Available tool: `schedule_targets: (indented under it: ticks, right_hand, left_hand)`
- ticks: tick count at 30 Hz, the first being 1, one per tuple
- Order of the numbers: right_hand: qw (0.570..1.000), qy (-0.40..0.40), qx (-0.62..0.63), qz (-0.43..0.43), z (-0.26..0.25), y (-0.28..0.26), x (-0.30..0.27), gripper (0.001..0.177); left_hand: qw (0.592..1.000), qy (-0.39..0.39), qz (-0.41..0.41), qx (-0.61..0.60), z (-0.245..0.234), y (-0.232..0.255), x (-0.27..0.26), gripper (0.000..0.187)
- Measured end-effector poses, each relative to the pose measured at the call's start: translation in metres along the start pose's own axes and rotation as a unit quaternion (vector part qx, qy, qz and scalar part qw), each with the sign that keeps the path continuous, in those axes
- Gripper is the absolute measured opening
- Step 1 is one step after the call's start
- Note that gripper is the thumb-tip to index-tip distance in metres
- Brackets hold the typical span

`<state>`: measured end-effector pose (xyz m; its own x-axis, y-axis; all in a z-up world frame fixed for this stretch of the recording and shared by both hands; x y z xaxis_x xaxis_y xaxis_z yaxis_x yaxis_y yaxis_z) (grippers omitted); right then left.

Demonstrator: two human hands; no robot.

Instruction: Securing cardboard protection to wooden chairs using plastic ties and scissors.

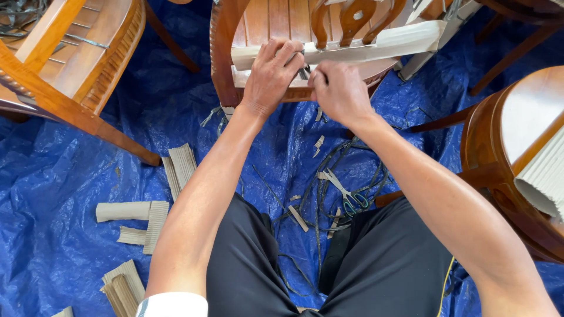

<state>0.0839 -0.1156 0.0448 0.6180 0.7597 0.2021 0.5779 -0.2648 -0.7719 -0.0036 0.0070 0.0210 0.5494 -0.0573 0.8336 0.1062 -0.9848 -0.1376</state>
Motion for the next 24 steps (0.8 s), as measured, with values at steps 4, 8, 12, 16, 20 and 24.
schedule_targets:
  ticks: [4,8,12,16,20,24]
  right_hand:
    - [0.999,-0.025,-0.038,0.021,0.008,0.012,-0.011,0.025]
    - [0.998,-0.053,-0.012,-0.042,0.007,0.004,-0.008,0.026]
    - [0.987,0.031,-0.037,-0.151,-0.017,-0.016,0.011,0.024]
    - [0.988,0.047,0.008,-0.148,-0.021,-0.017,0.033,0.021]
    - [0.972,0.072,0.028,-0.22,-0.016,-0.021,0.039,0.018]
    - [0.934,0.131,-0.023,-0.332,-0.012,-0.028,0.028,0.013]
  left_hand:
    - [0.999,-0.006,0.003,0.033,0.011,0.0,-0.007,0.016]
    - [0.999,0.001,0.008,0.048,0.009,0.001,-0.006,0.018]
    - [1.0,0.021,0.009,0.014,0.002,0.002,-0.003,0.017]
    - [1.0,0.023,-0.004,-0.021,-0.002,0.001,0.0,0.016]
    - [0.998,0.036,-0.027,-0.053,-0.006,0.003,0.003,0.016]
    - [0.991,0.054,-0.061,-0.105,-0.007,-0.001,0.004,0.017]
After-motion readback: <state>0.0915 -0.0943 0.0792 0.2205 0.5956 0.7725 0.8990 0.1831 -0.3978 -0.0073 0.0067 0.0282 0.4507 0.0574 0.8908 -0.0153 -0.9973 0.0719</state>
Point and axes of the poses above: each hand's wrist, its own x-axis towards the middle knuckle, its own z-axis out of the palm, y = z × x, the point moved 5 cm from there along x, towards the middle knuckle, and after that the axes turned 13 degrees about x, right-handed, at the moved point
